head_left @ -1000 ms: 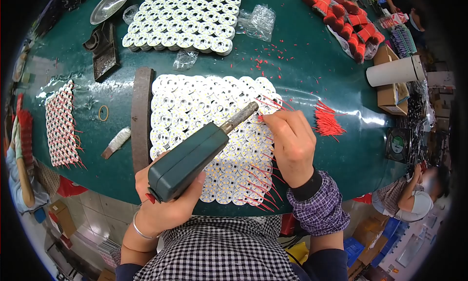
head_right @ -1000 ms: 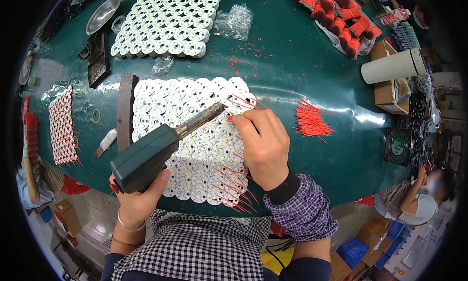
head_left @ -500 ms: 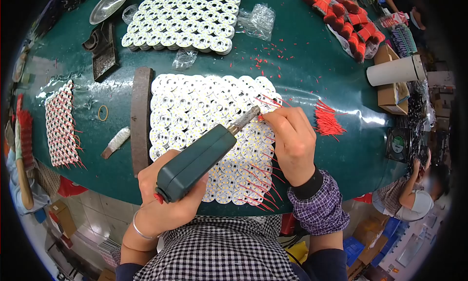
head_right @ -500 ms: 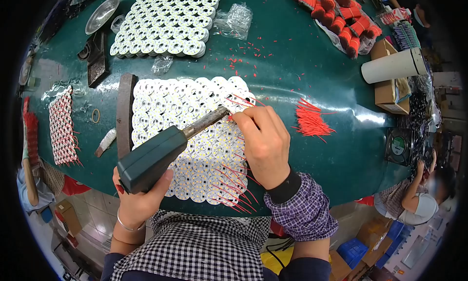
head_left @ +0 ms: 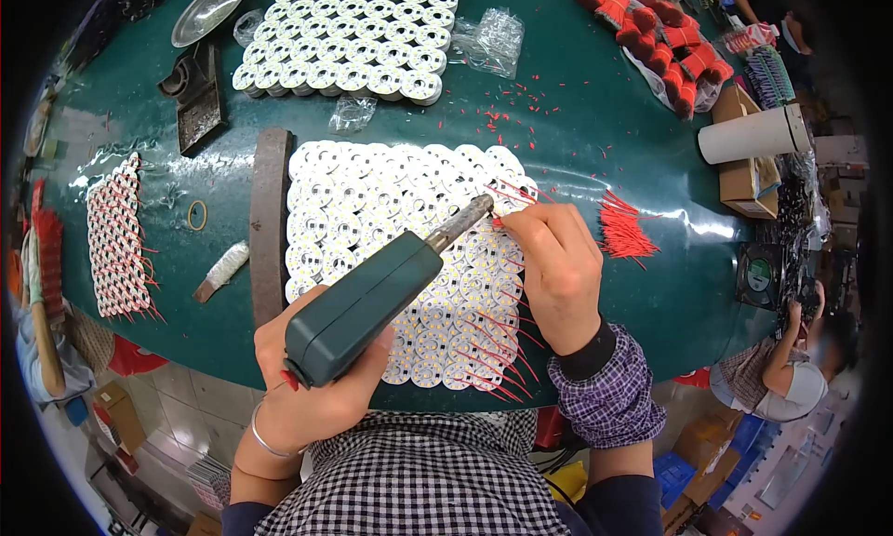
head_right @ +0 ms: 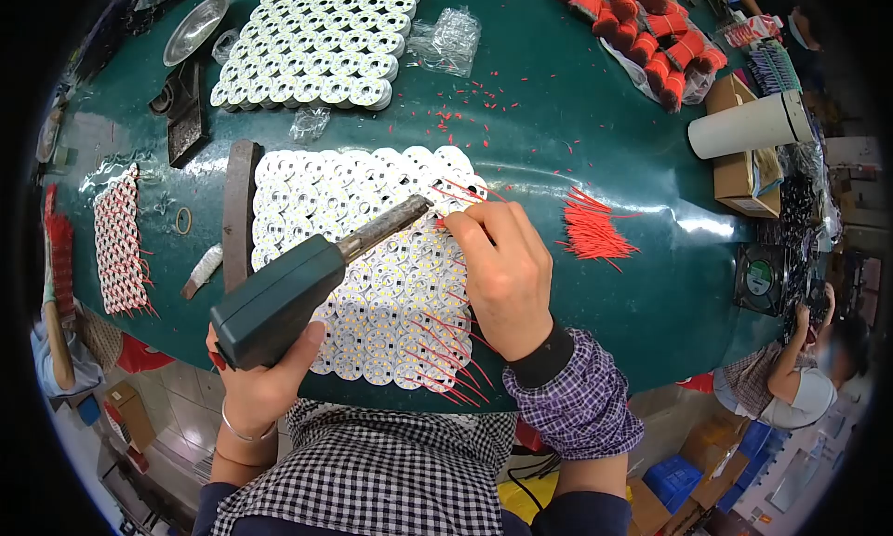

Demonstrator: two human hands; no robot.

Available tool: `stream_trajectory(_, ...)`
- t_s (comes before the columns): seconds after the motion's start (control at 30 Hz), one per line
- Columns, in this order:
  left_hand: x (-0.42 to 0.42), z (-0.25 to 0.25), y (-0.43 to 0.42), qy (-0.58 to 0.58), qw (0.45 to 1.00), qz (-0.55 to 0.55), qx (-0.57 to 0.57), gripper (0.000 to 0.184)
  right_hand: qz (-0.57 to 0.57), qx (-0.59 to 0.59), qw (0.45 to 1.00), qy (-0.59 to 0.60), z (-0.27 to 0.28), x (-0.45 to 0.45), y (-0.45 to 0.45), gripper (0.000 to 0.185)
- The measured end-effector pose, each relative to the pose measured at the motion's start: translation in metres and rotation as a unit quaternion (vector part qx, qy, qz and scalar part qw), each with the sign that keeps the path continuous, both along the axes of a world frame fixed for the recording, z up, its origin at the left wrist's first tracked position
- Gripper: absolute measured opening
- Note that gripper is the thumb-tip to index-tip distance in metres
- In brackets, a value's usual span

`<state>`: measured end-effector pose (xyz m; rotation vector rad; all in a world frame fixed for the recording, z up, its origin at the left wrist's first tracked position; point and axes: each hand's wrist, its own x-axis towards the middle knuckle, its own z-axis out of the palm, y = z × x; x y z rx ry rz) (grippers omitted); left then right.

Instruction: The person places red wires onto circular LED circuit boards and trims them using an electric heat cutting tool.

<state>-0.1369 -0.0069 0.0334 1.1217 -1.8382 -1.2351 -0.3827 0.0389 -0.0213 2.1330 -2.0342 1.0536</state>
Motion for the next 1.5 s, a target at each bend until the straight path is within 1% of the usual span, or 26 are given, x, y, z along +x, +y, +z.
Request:
stream_trajectory(0.07,0.0,-0.001,-0.001,0.009,1.0,0.002,-0.017,0.013,0.001,-0.004,1.0,0.001,0.0,0.0,0.0,0.031)
stream_trajectory(0.17,-0.001,-0.003,-0.001,-0.006,1.0,-0.019,-0.007,0.012,0.001,0.0,1.0,0.0,-0.001,-0.001,0.0,0.032)
stream_trajectory(0.23,-0.001,-0.003,0.0,-0.011,0.999,-0.015,0.026,0.011,-0.002,-0.002,1.0,0.0,-0.001,-0.001,0.0,0.032)
stream_trajectory(0.47,0.0,-0.001,-0.001,-0.021,0.999,-0.022,0.033,0.01,-0.001,-0.007,1.0,0.003,-0.002,0.0,-0.001,0.032)
stream_trajectory(0.53,0.001,-0.002,-0.002,-0.037,0.998,-0.036,-0.02,0.013,0.0,-0.006,1.0,0.002,-0.002,0.0,-0.001,0.032)
stream_trajectory(0.57,0.002,-0.004,0.0,-0.037,0.998,-0.036,-0.021,0.013,0.001,-0.005,1.0,0.002,-0.002,0.0,-0.001,0.031)
stream_trajectory(0.63,0.004,-0.007,0.009,0.002,0.997,0.022,-0.08,0.018,-0.001,-0.004,1.0,0.003,-0.002,0.0,0.0,0.031)
stream_trajectory(0.67,0.006,-0.007,0.01,0.002,0.997,0.022,-0.08,0.018,-0.003,-0.004,1.0,0.005,-0.002,0.0,0.0,0.031)
stream_trajectory(0.73,0.011,-0.004,0.011,0.03,0.998,0.052,0.018,0.022,-0.006,-0.001,1.0,0.008,-0.001,0.001,0.0,0.03)
stream_trajectory(0.87,0.015,-0.002,0.013,0.034,0.997,0.053,0.037,0.023,-0.017,-0.012,0.999,0.033,0.003,0.003,-0.001,0.028)
stream_trajectory(0.93,0.027,-0.009,0.015,-0.027,0.998,-0.038,-0.031,0.053,-0.018,-0.028,0.999,0.041,0.008,0.005,0.003,0.028)
stream_trajectory(0.97,0.024,-0.011,0.015,-0.027,0.998,-0.036,-0.031,0.053,-0.018,-0.043,0.998,0.05,0.009,0.006,0.004,0.028)
stream_trajectory(1.03,0.016,-0.013,0.013,0.009,0.998,0.035,-0.058,0.022,-0.007,-0.043,0.998,0.04,0.006,0.007,0.004,0.028)
stream_trajectory(1.07,0.016,-0.012,0.013,0.009,0.998,0.036,-0.058,0.022,0.002,-0.043,0.999,0.029,0.004,0.007,0.005,0.028)
stream_trajectory(1.13,0.016,-0.012,0.013,0.01,0.999,0.036,-0.016,0.021,0.006,-0.04,0.999,0.024,0.003,0.008,0.004,0.028)
stream_trajectory(1.27,0.017,-0.012,0.014,-0.021,0.999,0.019,-0.028,0.021,0.013,-0.03,0.999,0.015,-0.002,0.007,0.003,0.027)
stream_trajectory(1.33,0.015,-0.015,0.011,0.01,0.999,0.018,-0.028,0.02,0.011,-0.027,0.999,0.012,-0.004,0.007,0.003,0.027)
stream_trajectory(1.5,0.014,-0.01,0.008,0.012,1.0,0.014,-0.004,0.021,0.01,-0.023,1.0,0.018,-0.006,0.007,0.003,0.028)
